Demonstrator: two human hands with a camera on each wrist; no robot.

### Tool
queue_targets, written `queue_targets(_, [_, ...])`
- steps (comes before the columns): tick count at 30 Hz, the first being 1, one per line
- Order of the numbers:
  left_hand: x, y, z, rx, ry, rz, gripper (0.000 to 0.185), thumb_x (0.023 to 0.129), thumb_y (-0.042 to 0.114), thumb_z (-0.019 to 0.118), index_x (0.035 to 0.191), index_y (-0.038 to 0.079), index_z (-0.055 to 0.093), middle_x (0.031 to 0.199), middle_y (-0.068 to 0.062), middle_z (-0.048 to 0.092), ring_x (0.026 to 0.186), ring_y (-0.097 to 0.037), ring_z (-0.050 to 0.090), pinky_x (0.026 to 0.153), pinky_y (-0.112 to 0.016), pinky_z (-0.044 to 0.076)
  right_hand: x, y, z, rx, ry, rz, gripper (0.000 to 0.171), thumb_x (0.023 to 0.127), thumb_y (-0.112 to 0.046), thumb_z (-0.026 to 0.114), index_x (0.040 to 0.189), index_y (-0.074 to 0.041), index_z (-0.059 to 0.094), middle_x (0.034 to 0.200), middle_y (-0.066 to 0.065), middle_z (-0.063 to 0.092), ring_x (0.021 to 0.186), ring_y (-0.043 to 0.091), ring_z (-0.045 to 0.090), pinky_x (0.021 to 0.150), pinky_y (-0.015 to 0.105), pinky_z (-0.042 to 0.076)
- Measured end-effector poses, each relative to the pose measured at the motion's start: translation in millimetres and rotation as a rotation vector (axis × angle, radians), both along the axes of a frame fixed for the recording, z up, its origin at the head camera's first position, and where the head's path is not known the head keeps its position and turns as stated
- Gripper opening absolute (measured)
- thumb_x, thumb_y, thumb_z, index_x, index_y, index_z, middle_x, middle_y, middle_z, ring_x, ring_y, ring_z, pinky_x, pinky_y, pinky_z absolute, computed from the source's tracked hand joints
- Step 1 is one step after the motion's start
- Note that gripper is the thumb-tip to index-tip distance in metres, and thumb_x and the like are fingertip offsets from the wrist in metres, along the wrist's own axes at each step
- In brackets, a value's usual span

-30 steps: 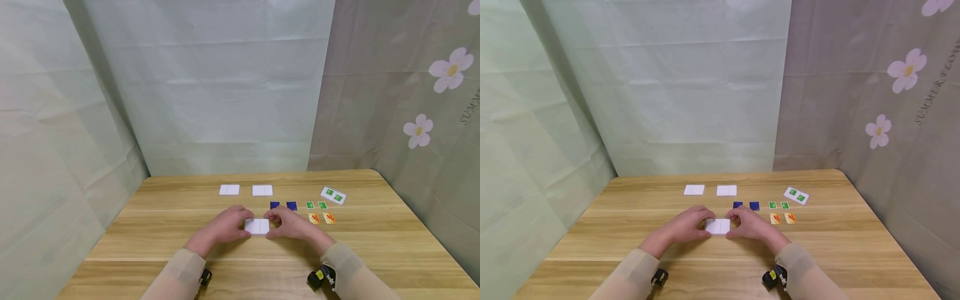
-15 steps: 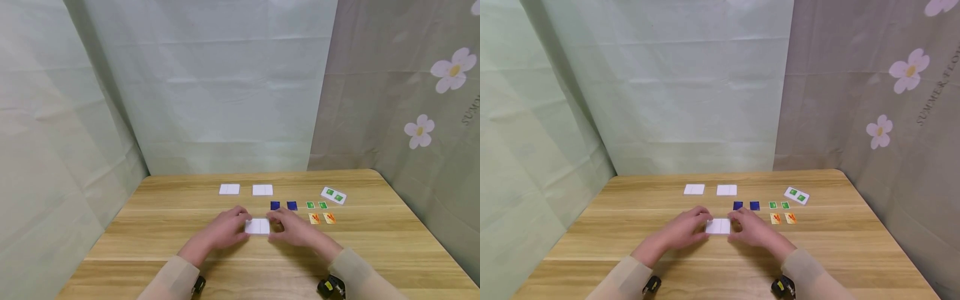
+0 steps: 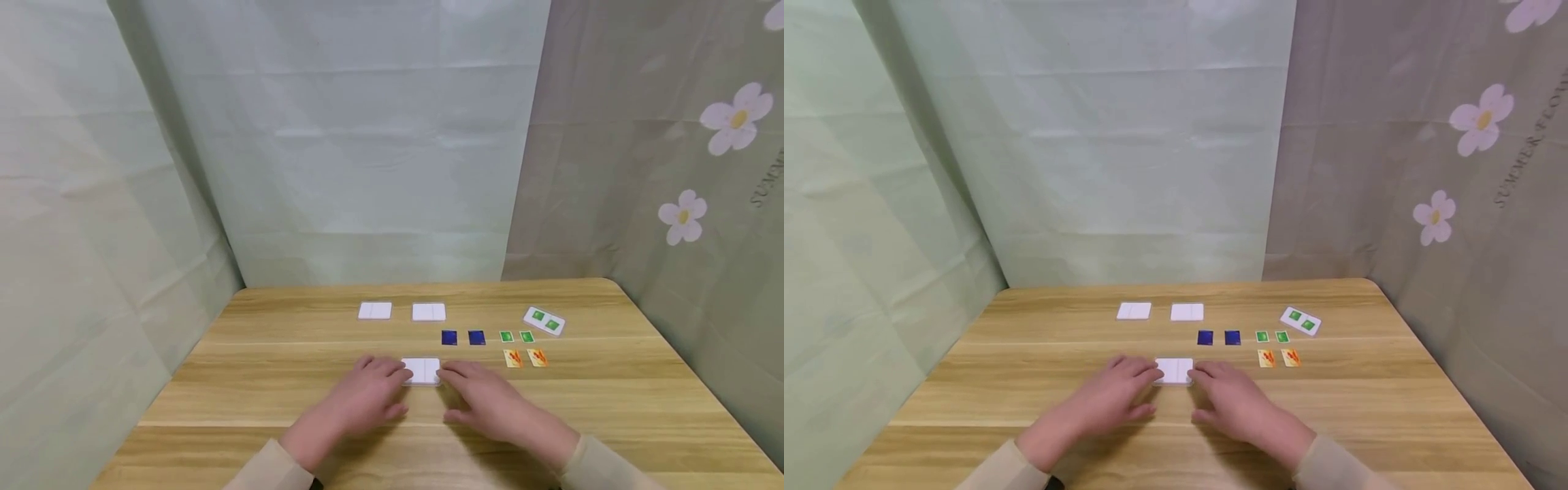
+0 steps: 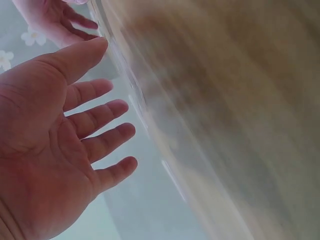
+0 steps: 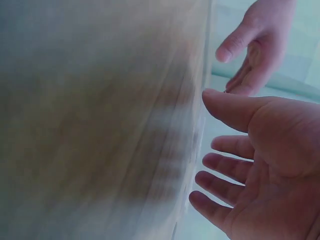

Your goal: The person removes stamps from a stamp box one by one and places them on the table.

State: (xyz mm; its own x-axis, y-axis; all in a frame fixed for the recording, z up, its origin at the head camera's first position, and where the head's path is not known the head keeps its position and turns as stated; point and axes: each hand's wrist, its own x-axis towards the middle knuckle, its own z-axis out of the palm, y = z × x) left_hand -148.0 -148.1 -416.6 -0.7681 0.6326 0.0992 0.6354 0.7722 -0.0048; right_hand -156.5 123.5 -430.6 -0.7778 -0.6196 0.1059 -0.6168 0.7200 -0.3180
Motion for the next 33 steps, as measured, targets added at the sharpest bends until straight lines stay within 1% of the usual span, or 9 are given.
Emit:
queue_targets(3, [5.4, 0.8, -1.0, -0.026, 0.027, -0.019, 0.056, 0.101, 0.041, 0.082, 0.147, 0.011, 0.067, 0.150, -0.010, 0.066, 0.143, -0.031, 0.058, 0.120, -0.062, 0.043, 4.9, -0.4, 0.8, 0.018, -0.002, 0.019, 0.071, 0.096, -0.037, 0.089, 0.155, -0.008, 0.062, 0.160, 0.015, 0.058, 0.146, 0.039, 0.054, 0.119, 0.061, 0.045])
queue_targets(6, [7.7, 2.0, -3.5, -0.040, 0.047, -0.029, 0.056, 0.102, 0.043, 0.081, 0.146, 0.013, 0.067, 0.149, -0.009, 0.067, 0.143, -0.031, 0.058, 0.121, -0.063, 0.042, 7.6, -1.2, 1.1, 0.027, 0.006, 0.029, 0.071, 0.095, -0.039, 0.089, 0.154, -0.008, 0.063, 0.159, 0.015, 0.058, 0.146, 0.039, 0.054, 0.119, 0.061, 0.045])
queue_targets(14, [11.4, 1.4, -4.9, -0.034, 0.041, -0.028, 0.052, 0.100, 0.042, 0.082, 0.142, 0.014, 0.069, 0.145, -0.007, 0.069, 0.141, -0.031, 0.060, 0.121, -0.065, 0.041, 8.6, -2.9, 0.1, 0.044, 0.016, 0.039, 0.069, 0.097, -0.042, 0.086, 0.152, -0.006, 0.064, 0.156, 0.013, 0.061, 0.145, 0.038, 0.055, 0.119, 0.060, 0.045])
queue_targets(22, [8.4, -4.2, -5.9, -0.006, 0.026, -0.009, 0.052, 0.100, 0.039, 0.083, 0.142, 0.012, 0.068, 0.145, -0.008, 0.069, 0.140, -0.030, 0.060, 0.121, -0.066, 0.041, 2.5, -8.8, -0.9, 0.059, 0.049, 0.067, 0.069, 0.099, -0.044, 0.082, 0.153, -0.006, 0.063, 0.157, 0.013, 0.061, 0.146, 0.037, 0.055, 0.120, 0.058, 0.044])
queue_targets(27, [2.2, -11.3, -7.8, 0.024, -0.003, 0.018, 0.057, 0.098, 0.037, 0.085, 0.145, 0.010, 0.067, 0.147, -0.011, 0.068, 0.141, -0.032, 0.059, 0.121, -0.068, 0.039, -6.1, -18.6, -0.3, 0.069, 0.066, 0.087, 0.068, 0.100, -0.044, 0.082, 0.152, -0.005, 0.063, 0.156, 0.014, 0.061, 0.146, 0.037, 0.056, 0.120, 0.058, 0.045])
queue_targets(33, [-7.0, -23.5, -9.4, 0.059, -0.021, 0.060, 0.057, 0.099, 0.034, 0.084, 0.146, 0.007, 0.067, 0.146, -0.012, 0.069, 0.139, -0.035, 0.060, 0.120, -0.070, 0.038, -16.9, -37.4, 2.8, 0.091, 0.071, 0.096, 0.066, 0.101, -0.044, 0.082, 0.151, -0.006, 0.064, 0.156, 0.013, 0.062, 0.146, 0.036, 0.056, 0.122, 0.055, 0.044])
